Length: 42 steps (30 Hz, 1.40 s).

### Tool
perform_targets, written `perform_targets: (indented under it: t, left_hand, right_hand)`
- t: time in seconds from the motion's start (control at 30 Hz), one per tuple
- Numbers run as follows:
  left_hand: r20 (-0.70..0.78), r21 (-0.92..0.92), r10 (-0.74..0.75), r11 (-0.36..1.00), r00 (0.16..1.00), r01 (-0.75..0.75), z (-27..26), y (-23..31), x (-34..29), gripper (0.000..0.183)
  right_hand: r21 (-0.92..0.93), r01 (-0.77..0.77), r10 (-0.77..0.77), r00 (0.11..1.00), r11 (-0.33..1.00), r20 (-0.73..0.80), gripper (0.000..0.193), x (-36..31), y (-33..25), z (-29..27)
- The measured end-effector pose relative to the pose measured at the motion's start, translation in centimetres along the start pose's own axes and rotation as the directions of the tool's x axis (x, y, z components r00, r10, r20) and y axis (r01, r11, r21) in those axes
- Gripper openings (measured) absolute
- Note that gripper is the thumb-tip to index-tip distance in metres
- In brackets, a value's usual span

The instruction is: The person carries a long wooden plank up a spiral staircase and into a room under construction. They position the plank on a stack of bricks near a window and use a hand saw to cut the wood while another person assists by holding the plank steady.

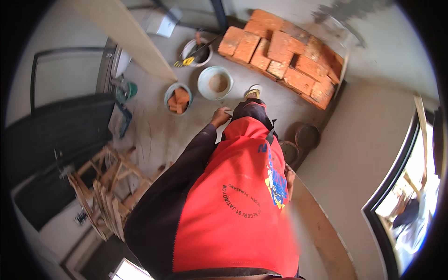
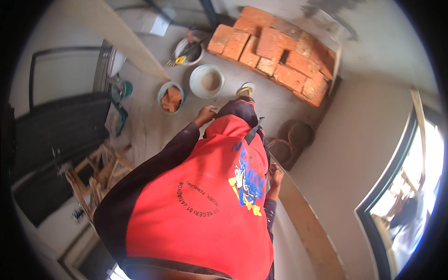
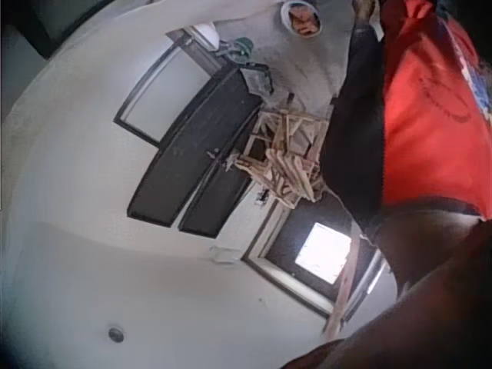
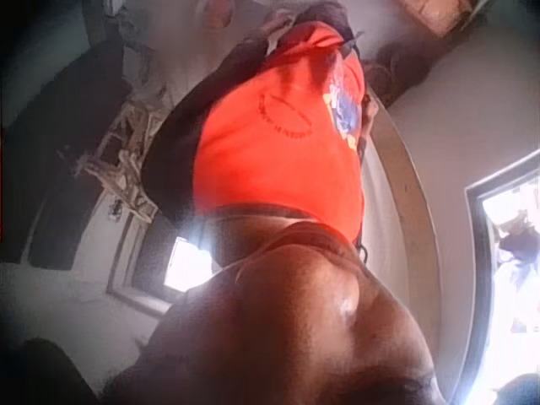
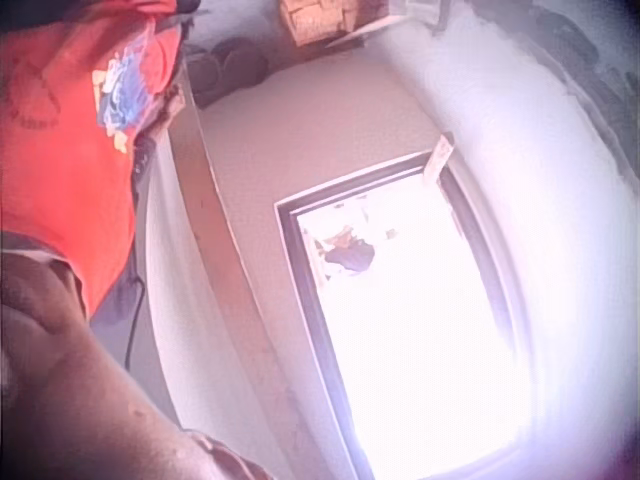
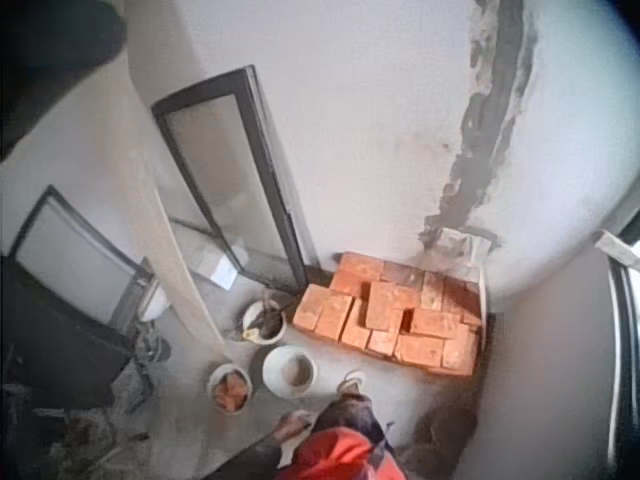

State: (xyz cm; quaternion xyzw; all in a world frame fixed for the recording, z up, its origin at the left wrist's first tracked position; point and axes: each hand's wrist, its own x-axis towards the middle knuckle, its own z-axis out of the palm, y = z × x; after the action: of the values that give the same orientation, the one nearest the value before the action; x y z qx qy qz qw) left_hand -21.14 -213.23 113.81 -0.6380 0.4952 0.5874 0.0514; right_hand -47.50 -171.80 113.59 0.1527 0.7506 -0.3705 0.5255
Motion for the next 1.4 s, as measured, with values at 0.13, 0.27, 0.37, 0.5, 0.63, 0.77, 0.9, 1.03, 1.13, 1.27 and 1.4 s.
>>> perform_targets:
  t: [0.13, 0.27, 0.37, 0.5, 0.63, 0.77, 0.9, 1.03, 1.13, 1.27, 1.4]
  left_hand:
    - [-0.148, 0.127, 0.14, 0.984, 0.979, -0.121, -0.4, -5.1, -1.2, 0.028]
    - [-0.24, 0.236, 0.178, 0.964, 0.954, -0.12, -4.0, -5.9, -3.3, 0.026]
    - [-0.339, 0.058, 0.127, 0.992, 0.932, -0.114, -8.1, -6.5, -1.5, 0.023]
    - [-0.374, 0.212, 0.205, 0.968, 0.905, -0.131, -14.0, -3.6, 5.6, 0.023]
    - [-0.305, 0.364, 0.118, 0.931, 0.945, 0.001, -18.7, -1.3, 20.9, 0.03]
    - [-0.427, 0.543, 0.239, 0.839, 0.872, 0.036, -21.7, -2.5, 38.2, 0.037]
    - [-0.553, 0.65, 0.289, 0.736, 0.781, 0.188, -23.8, -4.8, 49.5, 0.048]
    - [-0.573, 0.789, 0.45, 0.529, 0.685, 0.312, -23.7, -10.0, 54.2, 0.046]
    - [-0.541, 0.839, 0.514, 0.384, 0.666, 0.385, -23.5, -10.5, 55.6, 0.029]
    - [-0.429, 0.903, 0.525, 0.222, 0.735, 0.368, -27.9, -12.8, 54.6, 0.013]
    - [-0.375, 0.916, 0.561, 0.346, 0.738, 0.203, -29.0, -11.0, 53.0, 0.014]
  right_hand:
    - [-0.18, 0.06, -0.049, 0.997, 0.982, 0.061, 0.037, 3.0, -8.0, -1.9]
    - [-0.299, 0.15, -0.158, 0.988, 0.942, 0.0, 0.044, 4.6, -15.5, 0.1]
    - [-0.348, 0.328, -0.33, 0.942, 0.878, 0.055, 0.045, 5.7, -17.9, 2.1]
    - [-0.541, 0.419, -0.437, 0.893, 0.729, 0.103, 0.047, 1.3, -19.8, 6.7]
    - [-0.732, 0.244, -0.29, 0.955, 0.636, 0.066, 0.042, -2.0, -16.3, 9.5]
    - [-0.782, 0.325, -0.221, 0.945, 0.532, 0.243, 0.029, -2.5, -0.8, 5.3]
    - [-0.803, -0.134, 0.227, 0.974, 0.581, 0.002, 0.056, -2.6, -0.3, 11.4]
    - [-0.804, -0.254, 0.307, 0.947, 0.538, -0.093, 0.05, -1.7, -4.7, 18.1]
    - [-0.804, -0.301, 0.329, 0.934, 0.513, -0.14, 0.046, -1.8, -5.6, 19.8]
    - [-0.823, -0.273, 0.321, 0.94, 0.499, -0.117, 0.041, -2.2, -7.3, 20.1]
    - [-0.804, -0.248, 0.26, 0.958, 0.54, -0.122, 0.037, -4.9, -8.1, 21.3]
